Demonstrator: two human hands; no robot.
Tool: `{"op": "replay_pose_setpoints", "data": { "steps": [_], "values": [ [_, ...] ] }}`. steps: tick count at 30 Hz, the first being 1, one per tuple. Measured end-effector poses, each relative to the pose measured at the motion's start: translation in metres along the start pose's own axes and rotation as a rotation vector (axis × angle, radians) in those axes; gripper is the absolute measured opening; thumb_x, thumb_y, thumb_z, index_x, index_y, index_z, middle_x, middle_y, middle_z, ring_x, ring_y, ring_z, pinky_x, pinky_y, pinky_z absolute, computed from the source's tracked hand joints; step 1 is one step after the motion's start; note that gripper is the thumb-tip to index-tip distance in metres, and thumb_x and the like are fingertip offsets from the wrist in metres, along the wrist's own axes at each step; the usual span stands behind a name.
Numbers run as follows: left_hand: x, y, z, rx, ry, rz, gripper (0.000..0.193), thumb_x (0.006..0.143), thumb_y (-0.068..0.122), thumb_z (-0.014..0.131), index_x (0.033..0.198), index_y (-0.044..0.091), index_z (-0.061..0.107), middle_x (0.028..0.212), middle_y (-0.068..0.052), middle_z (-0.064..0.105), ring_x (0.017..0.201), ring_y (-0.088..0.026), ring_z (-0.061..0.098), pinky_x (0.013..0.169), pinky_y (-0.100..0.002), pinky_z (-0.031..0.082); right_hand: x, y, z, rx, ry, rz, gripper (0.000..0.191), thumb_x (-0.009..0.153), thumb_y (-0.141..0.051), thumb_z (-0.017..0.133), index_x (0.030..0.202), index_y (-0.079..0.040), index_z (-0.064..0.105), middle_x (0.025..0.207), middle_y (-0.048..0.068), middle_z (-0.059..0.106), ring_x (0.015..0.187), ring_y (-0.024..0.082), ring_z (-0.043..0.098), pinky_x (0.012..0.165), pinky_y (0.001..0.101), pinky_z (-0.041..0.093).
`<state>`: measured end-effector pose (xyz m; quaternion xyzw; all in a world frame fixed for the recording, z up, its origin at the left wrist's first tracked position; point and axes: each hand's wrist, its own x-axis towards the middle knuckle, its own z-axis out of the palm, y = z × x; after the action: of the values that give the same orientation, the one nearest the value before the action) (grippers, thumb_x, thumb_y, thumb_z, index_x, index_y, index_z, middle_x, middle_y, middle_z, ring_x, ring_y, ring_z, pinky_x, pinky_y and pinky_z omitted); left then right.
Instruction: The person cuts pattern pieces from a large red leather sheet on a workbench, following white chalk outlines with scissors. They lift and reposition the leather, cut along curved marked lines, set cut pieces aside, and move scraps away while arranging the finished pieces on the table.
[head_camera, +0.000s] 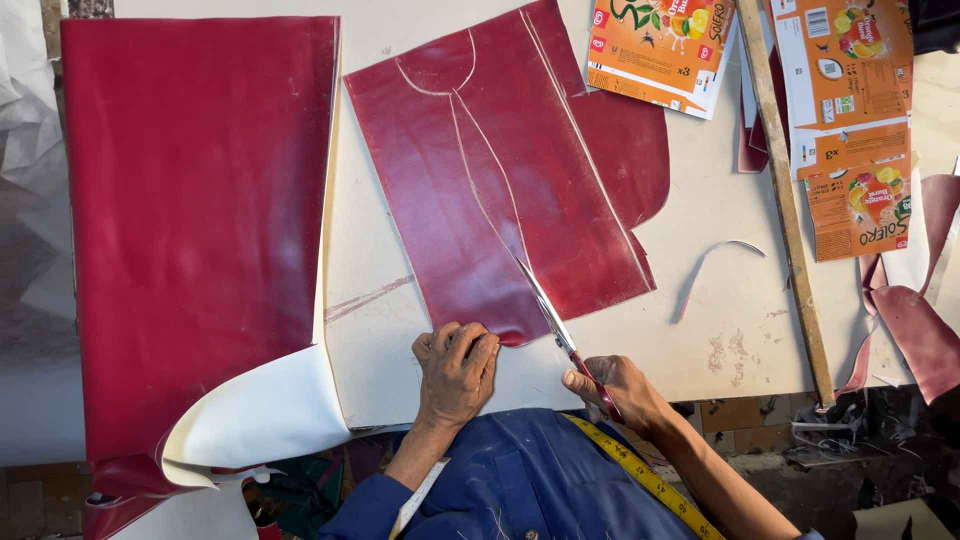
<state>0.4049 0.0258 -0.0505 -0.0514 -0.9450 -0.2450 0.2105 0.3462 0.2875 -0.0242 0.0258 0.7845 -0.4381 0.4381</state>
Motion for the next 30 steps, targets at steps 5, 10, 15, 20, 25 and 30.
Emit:
{"op": "replay_pose_setpoints", "data": {
  "steps": [5, 10, 15, 20, 25, 30],
  "values": [
    [0.002, 0.001, -0.001, -0.011, 0.017, -0.004, 0.013, 0.093, 0.021, 0.075, 0.104, 0.019, 0.068, 0.107, 0.006, 0.061, 0.105, -0.018, 0.053, 0.091, -0.045, 0.034, -0.002, -0.016, -0.002, -0.033, 0.013, 0.051, 0.064, 0.069, -0.071, 0.073, 0.056, -0.013, 0.053, 0.043, 0.003, 0.049, 0.036, 0.019, 0.053, 0.037, 0.0355, 0.043],
    [0.004, 0.002, -0.004, -0.014, 0.024, 0.012, 0.01, 0.094, 0.021, 0.074, 0.102, 0.019, 0.068, 0.106, 0.006, 0.061, 0.105, -0.018, 0.053, 0.091, -0.043, 0.034, 0.014, -0.029, -0.008, -0.065, -0.023, 0.028, 0.066, 0.072, -0.077, 0.066, 0.055, -0.014, 0.055, 0.044, 0.001, 0.052, 0.038, 0.015, 0.056, 0.038, 0.0318, 0.048],
    [0.007, 0.004, -0.008, -0.021, 0.015, 0.022, 0.011, 0.093, 0.021, 0.075, 0.101, 0.016, 0.07, 0.106, 0.005, 0.061, 0.104, -0.018, 0.053, 0.09, -0.043, 0.033, 0.03, -0.046, -0.006, 0.061, -0.008, -0.018, 0.063, 0.072, -0.07, 0.074, 0.056, -0.012, 0.056, 0.044, 0.003, 0.049, 0.036, 0.016, 0.053, 0.036, 0.0327, 0.045],
    [0.008, 0.004, -0.009, -0.03, 0.029, 0.018, 0.013, 0.092, 0.021, 0.076, 0.102, 0.016, 0.071, 0.106, 0.005, 0.062, 0.105, -0.018, 0.053, 0.09, -0.042, 0.033, 0.029, -0.061, -0.009, -0.016, 0.054, -0.01, 0.054, 0.069, -0.061, 0.081, 0.057, -0.013, 0.057, 0.042, 0.004, 0.049, 0.034, 0.017, 0.054, 0.033, 0.0331, 0.044],
    [0.007, 0.005, -0.008, -0.038, 0.014, 0.023, 0.016, 0.089, 0.02, 0.077, 0.103, 0.015, 0.071, 0.107, 0.004, 0.063, 0.105, -0.018, 0.053, 0.091, -0.042, 0.034, 0.052, -0.079, -0.011, 0.077, -0.016, -0.065, 0.059, 0.078, -0.063, 0.076, 0.053, -0.017, 0.05, 0.043, 0.0, 0.046, 0.036, 0.013, 0.053, 0.035, 0.0284, 0.044],
    [0.007, 0.004, -0.01, -0.058, 0.02, 0.037, 0.014, 0.09, 0.019, 0.078, 0.101, 0.014, 0.071, 0.104, 0.003, 0.063, 0.101, -0.017, 0.055, 0.089, -0.042, 0.032, 0.058, -0.084, -0.006, 0.111, -0.002, -0.111, 0.058, 0.078, -0.058, 0.076, 0.05, -0.016, 0.047, 0.041, 0.002, 0.044, 0.032, 0.016, 0.05, 0.031, 0.0309, 0.038]
  ]
}}
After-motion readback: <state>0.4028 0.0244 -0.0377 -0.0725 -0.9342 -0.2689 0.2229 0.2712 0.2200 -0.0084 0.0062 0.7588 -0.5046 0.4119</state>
